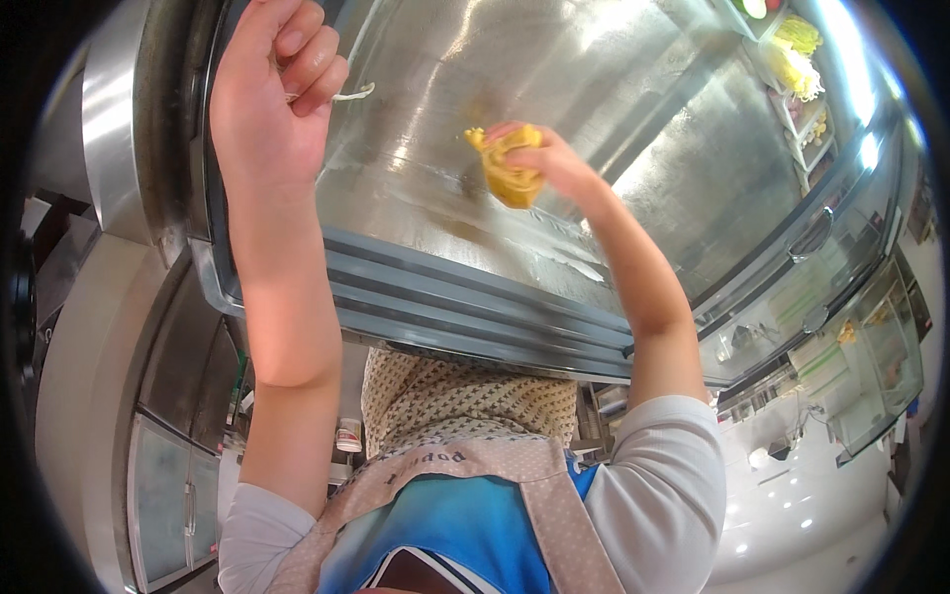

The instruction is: The person cleans the interior of a refrigerated display case using a yellow cloth. They move several food containers aside to wipe the stainless steel surface, then return the containers to their original positions.

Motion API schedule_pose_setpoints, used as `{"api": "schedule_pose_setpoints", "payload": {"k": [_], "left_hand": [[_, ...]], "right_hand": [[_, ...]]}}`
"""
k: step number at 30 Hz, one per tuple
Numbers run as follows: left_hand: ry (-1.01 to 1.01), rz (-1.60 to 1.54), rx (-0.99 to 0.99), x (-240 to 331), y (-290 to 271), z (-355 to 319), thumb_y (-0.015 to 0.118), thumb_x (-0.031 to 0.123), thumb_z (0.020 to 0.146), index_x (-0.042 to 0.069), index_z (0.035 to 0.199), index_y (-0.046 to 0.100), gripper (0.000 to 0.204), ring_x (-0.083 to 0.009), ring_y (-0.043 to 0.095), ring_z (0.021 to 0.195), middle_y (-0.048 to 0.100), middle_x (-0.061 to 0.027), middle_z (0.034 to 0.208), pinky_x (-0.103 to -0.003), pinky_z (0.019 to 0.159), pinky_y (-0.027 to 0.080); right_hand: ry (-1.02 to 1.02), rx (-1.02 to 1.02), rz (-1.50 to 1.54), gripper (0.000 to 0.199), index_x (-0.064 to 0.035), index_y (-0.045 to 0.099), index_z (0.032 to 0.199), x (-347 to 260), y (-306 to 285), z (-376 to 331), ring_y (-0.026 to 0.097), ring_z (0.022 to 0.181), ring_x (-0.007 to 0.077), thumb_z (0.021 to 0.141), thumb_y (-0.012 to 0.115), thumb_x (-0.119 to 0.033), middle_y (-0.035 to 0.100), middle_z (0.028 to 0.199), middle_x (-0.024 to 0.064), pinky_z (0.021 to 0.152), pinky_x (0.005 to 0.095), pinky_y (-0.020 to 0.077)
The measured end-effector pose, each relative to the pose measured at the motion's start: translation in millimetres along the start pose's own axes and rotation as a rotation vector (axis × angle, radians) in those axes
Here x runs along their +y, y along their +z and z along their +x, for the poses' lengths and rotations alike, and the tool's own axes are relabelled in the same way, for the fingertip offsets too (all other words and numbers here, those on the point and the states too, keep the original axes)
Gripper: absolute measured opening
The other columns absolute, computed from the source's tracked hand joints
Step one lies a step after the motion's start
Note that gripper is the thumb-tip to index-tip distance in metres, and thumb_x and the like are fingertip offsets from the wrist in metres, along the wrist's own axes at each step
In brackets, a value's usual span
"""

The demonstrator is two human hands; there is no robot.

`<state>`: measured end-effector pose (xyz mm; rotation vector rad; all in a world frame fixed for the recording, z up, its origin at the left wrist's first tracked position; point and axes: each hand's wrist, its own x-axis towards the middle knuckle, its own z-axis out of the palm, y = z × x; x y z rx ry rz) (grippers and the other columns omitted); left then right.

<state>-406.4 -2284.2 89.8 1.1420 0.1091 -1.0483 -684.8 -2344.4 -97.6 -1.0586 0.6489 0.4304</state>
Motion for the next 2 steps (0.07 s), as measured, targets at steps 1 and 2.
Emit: {"api": "schedule_pose_setpoints", "payload": {"k": [1, 2], "left_hand": [[-0.010, 0.005, 0.006, -2, 0, 1, 0.051, 0.018, 0.090, 0.003, 0.108, 0.053, 0.024, -0.0031, 0.028, 0.042, 0.038, 0.0047, 0.062, -0.018, 0.037, 0.020], [-0.011, 0.011, 0.016, -2, 1, 1, 0.051, 0.018, 0.090, 0.003, 0.108, 0.053, 0.024, -0.0032, 0.028, 0.042, 0.038, 0.0044, 0.062, -0.018, 0.037, 0.020]], "right_hand": [[0.109, -0.060, 0.297, 0.051, -0.0143, 0.054, 0.119, -3, -13, -12, 0.034, 0.129, 0.0318, 0.069, 0.062, -0.010, 0.048, 0.129, 0.0123, 0.104, 0.0458, 0.0349], [0.213, -0.126, 0.588, 0.054, -0.0141, 0.052, 0.122, -10, -29, -23, 0.031, 0.132, 0.0334, 0.069, 0.063, -0.011, 0.046, 0.132, 0.0145, 0.105, 0.0457, 0.0347]]}}
